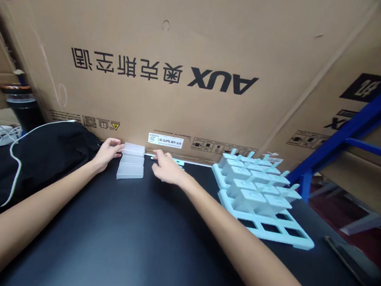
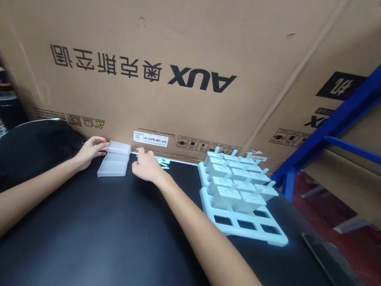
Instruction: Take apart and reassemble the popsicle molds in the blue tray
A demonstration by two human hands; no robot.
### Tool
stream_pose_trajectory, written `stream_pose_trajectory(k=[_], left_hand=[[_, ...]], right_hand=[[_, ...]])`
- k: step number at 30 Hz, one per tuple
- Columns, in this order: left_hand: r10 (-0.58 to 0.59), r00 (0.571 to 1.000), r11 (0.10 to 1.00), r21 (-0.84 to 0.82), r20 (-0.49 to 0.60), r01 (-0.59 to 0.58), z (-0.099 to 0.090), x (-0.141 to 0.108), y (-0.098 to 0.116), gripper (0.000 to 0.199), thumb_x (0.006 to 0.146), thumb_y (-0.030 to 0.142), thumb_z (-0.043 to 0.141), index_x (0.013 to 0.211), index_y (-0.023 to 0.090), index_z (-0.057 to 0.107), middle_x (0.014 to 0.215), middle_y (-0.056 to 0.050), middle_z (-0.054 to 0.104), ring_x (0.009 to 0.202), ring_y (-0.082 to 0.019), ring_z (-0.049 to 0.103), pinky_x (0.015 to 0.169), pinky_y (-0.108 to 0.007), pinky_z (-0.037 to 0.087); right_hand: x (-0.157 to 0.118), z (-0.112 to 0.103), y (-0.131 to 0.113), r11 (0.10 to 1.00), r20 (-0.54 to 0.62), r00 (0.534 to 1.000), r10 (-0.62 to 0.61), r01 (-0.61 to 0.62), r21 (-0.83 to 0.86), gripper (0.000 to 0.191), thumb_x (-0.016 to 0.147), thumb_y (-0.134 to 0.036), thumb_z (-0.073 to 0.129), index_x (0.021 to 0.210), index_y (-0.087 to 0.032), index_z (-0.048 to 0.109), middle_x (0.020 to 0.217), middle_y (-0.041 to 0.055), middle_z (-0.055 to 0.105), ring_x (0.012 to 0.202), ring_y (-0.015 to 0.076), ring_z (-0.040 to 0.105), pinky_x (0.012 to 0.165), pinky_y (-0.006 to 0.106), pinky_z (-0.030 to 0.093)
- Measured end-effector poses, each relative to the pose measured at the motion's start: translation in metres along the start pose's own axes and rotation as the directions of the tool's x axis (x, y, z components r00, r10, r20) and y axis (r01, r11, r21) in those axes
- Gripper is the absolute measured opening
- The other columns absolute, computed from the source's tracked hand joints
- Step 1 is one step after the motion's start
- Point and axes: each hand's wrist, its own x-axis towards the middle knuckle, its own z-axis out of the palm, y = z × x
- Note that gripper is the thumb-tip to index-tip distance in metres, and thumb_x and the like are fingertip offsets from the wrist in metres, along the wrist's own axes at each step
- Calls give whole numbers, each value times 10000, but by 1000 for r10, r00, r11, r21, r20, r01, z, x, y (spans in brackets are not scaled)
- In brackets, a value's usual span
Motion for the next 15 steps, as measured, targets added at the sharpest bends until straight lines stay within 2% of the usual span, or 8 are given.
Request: stream_pose_trajectory(k=[3, 5, 7, 9, 11, 12, 13, 15], left_hand=[[-4, 1000, 1000, -5, 4, 4, 1, -1, 1, 313, 683, 264, 749, 914, 180, 555, 934, -17, 631, 728, -98, 652, 624, -200, 528], [-5, 1000, 1000, -6, 2, 5, 1, -2, 2, 296, 686, 257, 740, 902, 180, 552, 912, -12, 630, 714, -93, 647, 621, -198, 528], [-5, 1000, 1000, -2, 1, 5, 2, -2, 2, 284, 686, 257, 733, 887, 177, 550, 894, -11, 630, 702, -92, 644, 620, -200, 528], [-4, 1000, 1000, 10, -3, 4, 2, -1, 2, 272, 686, 270, 723, 874, 173, 553, 879, -15, 627, 700, -100, 642, 612, -207, 529], [7, 1000, 1000, 29, -18, -7, 3, 0, 2, 242, 701, 299, 693, 854, 172, 555, 869, -17, 614, 705, -115, 641, 588, -217, 525], [21, 999, 999, 40, -34, -19, 3, 1, 3, 224, 713, 314, 668, 844, 175, 551, 870, -18, 604, 710, -123, 638, 570, -219, 517], [40, 998, 998, 55, -56, -37, 2, 0, 4, 207, 726, 327, 639, 835, 180, 542, 872, -17, 593, 714, -129, 632, 550, -217, 504], [86, 990, 993, 88, -109, -76, 1, -4, 7, 179, 747, 336, 588, 833, 195, 519, 880, -12, 569, 733, -135, 610, 530, -208, 472]], right_hand=[[-50, -23, -7, 986, -94, 984, -153, 158, 51, 447, 909, -242, 430, 1348, -157, 419, 1238, 126, 582, 1188, 215, 486, 951, 378, 436], [-91, -37, -9, 959, -212, 938, -275, 282, 2, 357, 919, -226, 433, 1272, -207, 483, 1190, 86, 598, 1129, 191, 518, 935, 366, 445], [-132, -48, -2, 940, -347, 873, -341, 324, -109, 327, 901, -186, 469, 1220, -236, 514, 1132, 64, 605, 1075, 182, 534, 910, 351, 450], [-168, -56, 18, 931, -561, 744, -363, 260, -257, 353, 847, -156, 532, 1191, -234, 515, 1029, 56, 602, 943, 179, 551, 828, 341, 456], [-195, -64, 52, 961, -805, 546, -234, 5, -276, 310, 795, -197, 593, 1098, -226, 534, 873, 26, 544, 769, 166, 515, 749, 345, 440], [-205, -67, 71, 978, -900, 422, -104, -121, -170, 312, 762, -242, 628, 1057, -223, 528, 863, 22, 516, 732, 161, 498, 722, 348, 432], [-212, -71, 91, 982, -938, 341, 66, -190, 0, 378, 716, -286, 662, 1054, -226, 503, 869, 17, 496, 716, 158, 493, 684, 338, 426], [-223, -76, 126, 921, -883, 288, 371, -240, 308, 526, 603, -325, 713, 1039, -242, 432, 840, -7, 452, 662, 148, 475, 625, 323, 422]])
